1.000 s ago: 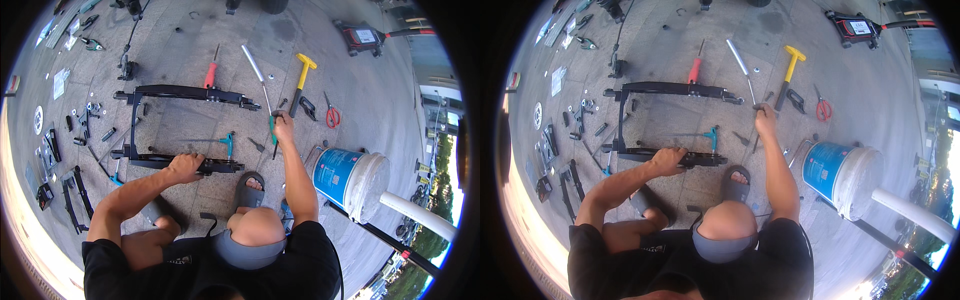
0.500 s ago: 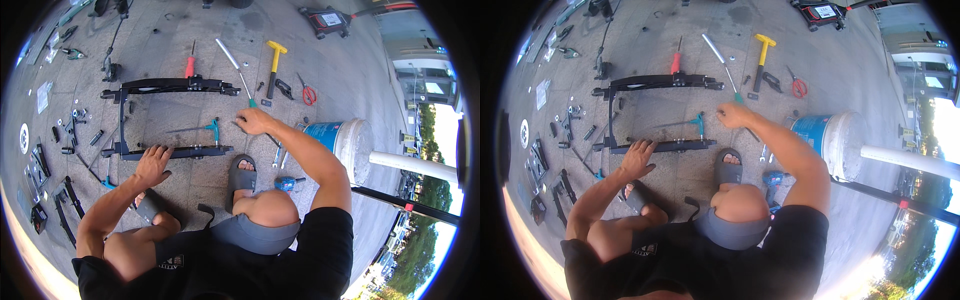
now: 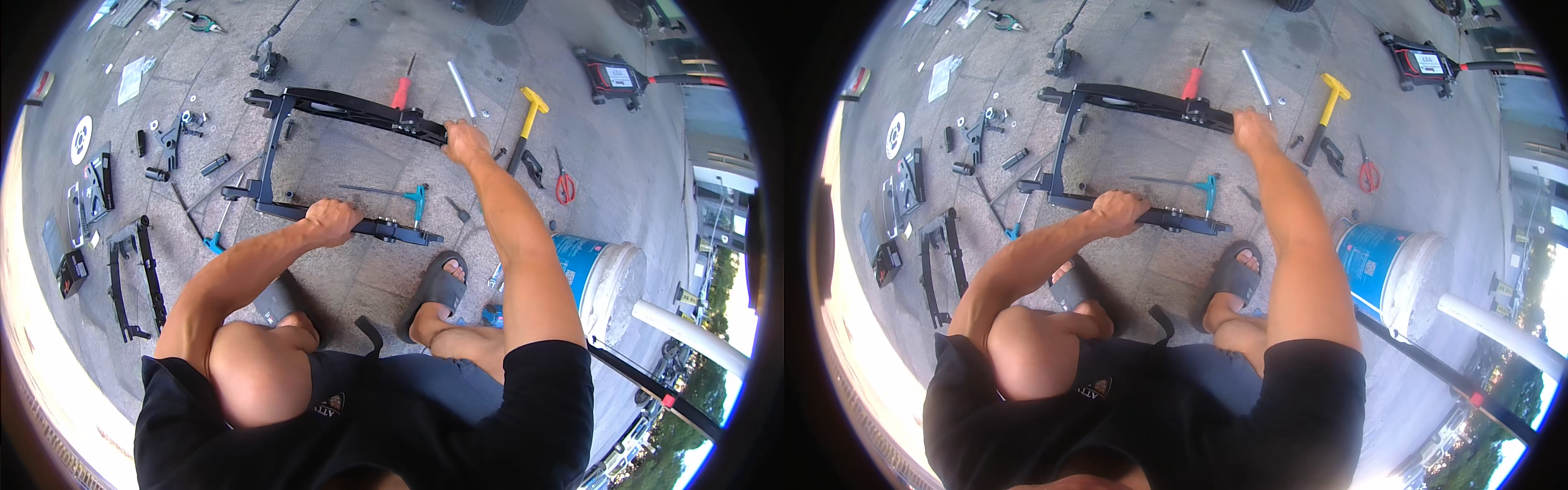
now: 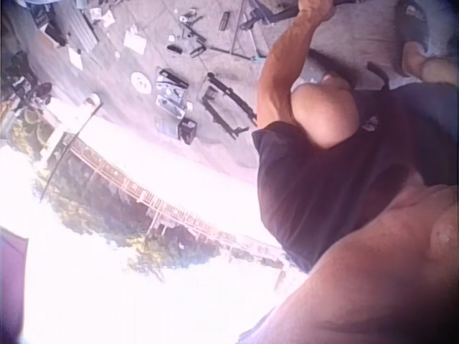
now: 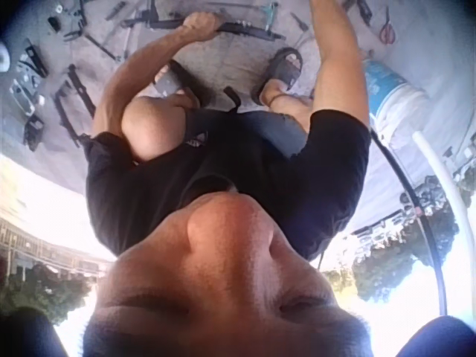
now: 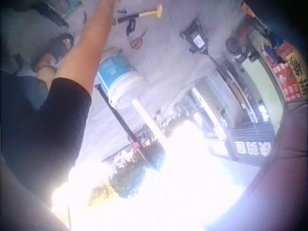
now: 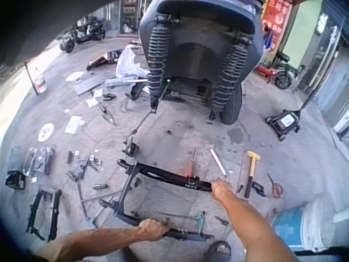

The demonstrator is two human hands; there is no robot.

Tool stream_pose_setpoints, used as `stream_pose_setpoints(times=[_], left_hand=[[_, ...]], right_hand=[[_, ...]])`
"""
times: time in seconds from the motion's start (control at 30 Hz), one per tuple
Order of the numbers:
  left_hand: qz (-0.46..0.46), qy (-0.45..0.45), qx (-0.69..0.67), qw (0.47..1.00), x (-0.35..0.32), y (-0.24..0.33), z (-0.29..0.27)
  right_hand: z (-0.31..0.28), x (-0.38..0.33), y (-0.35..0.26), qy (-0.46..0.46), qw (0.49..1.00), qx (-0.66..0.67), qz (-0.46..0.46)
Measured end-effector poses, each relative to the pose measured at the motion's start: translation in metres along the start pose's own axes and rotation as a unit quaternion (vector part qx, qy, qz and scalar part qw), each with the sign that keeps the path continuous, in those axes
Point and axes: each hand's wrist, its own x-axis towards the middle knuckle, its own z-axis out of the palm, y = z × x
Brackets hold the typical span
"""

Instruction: The person assembles a scooter frame by attaching a black metal frame to the scooter's suspension system. They use a T-handle Allen wrench to tighten bolts and secure the frame in place.

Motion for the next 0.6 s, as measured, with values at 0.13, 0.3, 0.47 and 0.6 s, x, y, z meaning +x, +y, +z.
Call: stream_pose_setpoints(times=[0.13, 0.3, 0.47, 0.6], left_hand=[[0.01, 0.032, 0.019, 0.999, -0.007, 0.006, -0.002], [0.009, 0.056, -0.031, 0.998, -0.013, 0.024, -0.025], [0.054, 0.098, -0.119, 0.987, -0.024, 0.052, -0.044], [0.114, 0.143, -0.176, 0.967, -0.039, 0.054, -0.056]], right_hand=[[-0.003, 0.006, 0.0, -0.008, 1.0, 0.002, -0.004], [-0.068, 0.009, 0.0, 0.033, 0.993, -0.096, -0.053], [-0.153, -0.004, -0.015, 0.092, 0.972, -0.181, -0.12], [-0.206, -0.025, -0.045, 0.1, 0.943, -0.266, -0.172]])
